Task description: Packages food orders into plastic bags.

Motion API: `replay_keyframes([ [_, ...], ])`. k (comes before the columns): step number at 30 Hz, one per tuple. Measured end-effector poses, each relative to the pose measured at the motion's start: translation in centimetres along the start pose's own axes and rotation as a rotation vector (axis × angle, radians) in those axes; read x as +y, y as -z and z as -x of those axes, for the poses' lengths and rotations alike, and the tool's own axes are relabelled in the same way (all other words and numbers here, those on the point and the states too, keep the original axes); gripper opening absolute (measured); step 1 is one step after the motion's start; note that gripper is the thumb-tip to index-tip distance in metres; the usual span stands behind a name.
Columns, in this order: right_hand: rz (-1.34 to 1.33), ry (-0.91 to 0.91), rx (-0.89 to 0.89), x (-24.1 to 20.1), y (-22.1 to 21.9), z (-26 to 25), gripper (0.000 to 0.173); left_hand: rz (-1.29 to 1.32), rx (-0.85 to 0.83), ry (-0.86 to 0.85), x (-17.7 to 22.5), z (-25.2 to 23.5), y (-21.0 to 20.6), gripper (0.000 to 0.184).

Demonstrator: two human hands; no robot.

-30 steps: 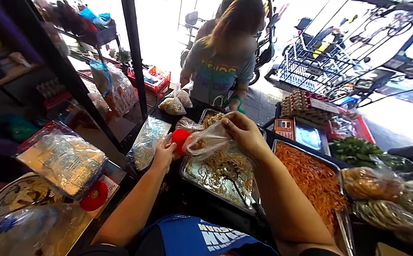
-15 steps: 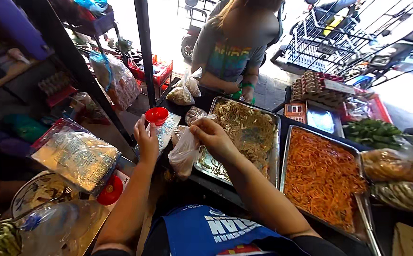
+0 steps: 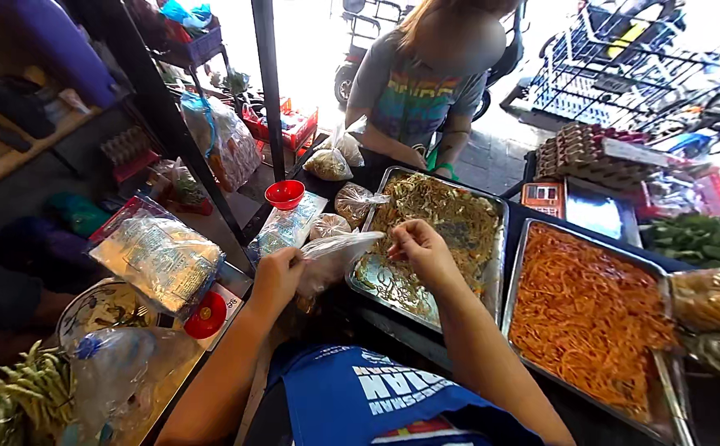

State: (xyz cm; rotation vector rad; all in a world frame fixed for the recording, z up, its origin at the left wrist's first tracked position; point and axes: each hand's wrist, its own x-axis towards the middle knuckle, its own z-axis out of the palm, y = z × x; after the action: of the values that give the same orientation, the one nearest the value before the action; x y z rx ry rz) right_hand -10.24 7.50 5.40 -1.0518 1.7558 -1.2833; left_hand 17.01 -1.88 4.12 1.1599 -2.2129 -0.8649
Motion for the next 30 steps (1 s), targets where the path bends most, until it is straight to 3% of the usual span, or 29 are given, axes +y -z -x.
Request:
replay_keyframes([
  [3, 0.077, 0.058, -0.314, 1.4, -1.7, -0.5, 0.08, -0.073, 0.011, -0.083, 2.1, -0.7, -0.5, 0.014],
  [4, 0.146, 0.065, -0.358, 1.9, -2.6, -0.9, 0.09, -0.106, 0.012, -0.108, 2.7, -0.9, -0.5, 0.012],
  [5, 0.205, 0.075, -0.368, 2.1, -3.2, -1.3, 0.087, -0.132, 0.012, -0.127, 3.2, -1.1, -0.3, 0.011],
  [9, 0.249, 0.143, -0.299, 1.1, -2.7, -1.4, 0.036, -0.145, 0.031, -0.182, 3.6, -2.3, 2.0, 0.011],
  [11, 0.148, 0.142, -0.249, 0.4, -2.1, -1.1, 0.037, -0.102, 0.025, -0.179, 4.0, -2.9, 2.6, 0.012],
  [14, 0.112, 0.164, -0.302, -0.1, -4.4, -1.0, 0.069, -0.129, -0.019, -0.29, 5.2, -3.0, 0.8, 0.014],
  [15, 0.158, 0.208, -0.313, -0.1, -5.6, -1.0, 0.068, -0.134, -0.011, -0.359, 5.6, -2.8, -0.2, 0.012],
  [17, 0.287, 0.321, -0.267, -0.3, -7.2, -1.2, 0.042, -0.105, 0.042, -0.406, 5.4, -2.3, -1.3, 0.018],
  [18, 0.338, 0.344, -0.242, -0.6, -7.4, -1.3, 0.032, -0.047, 0.004, -0.334, 4.9, -2.0, -0.9, 0.034],
  [21, 0.474, 0.363, -0.248, -1.8, -7.5, -1.6, 0.026, 0.237, -0.304, -0.008, 0.3, -2.4, -0.3, 0.121],
  [23, 0.597, 0.43, -0.283, -2.4, -7.7, -1.1, 0.022, 0.284, -0.387, 0.052, -2.6, -2.9, -2.8, 0.137],
  [25, 0.668, 0.513, -0.281, -2.9, -7.8, -0.9, 0.017, 0.288, -0.377, -0.031, -3.2, -4.0, -5.7, 0.119],
  [28, 0.623, 0.504, -0.219, -3.1, -6.0, -0.8, 0.014, 0.275, -0.398, -0.106, -2.3, -5.5, -8.3, 0.064],
  [30, 0.543, 0.469, -0.08, -2.7, -3.2, -0.5, 0.019, 0.248, -0.444, -0.09, -1.6, -6.1, -8.5, 0.052],
])
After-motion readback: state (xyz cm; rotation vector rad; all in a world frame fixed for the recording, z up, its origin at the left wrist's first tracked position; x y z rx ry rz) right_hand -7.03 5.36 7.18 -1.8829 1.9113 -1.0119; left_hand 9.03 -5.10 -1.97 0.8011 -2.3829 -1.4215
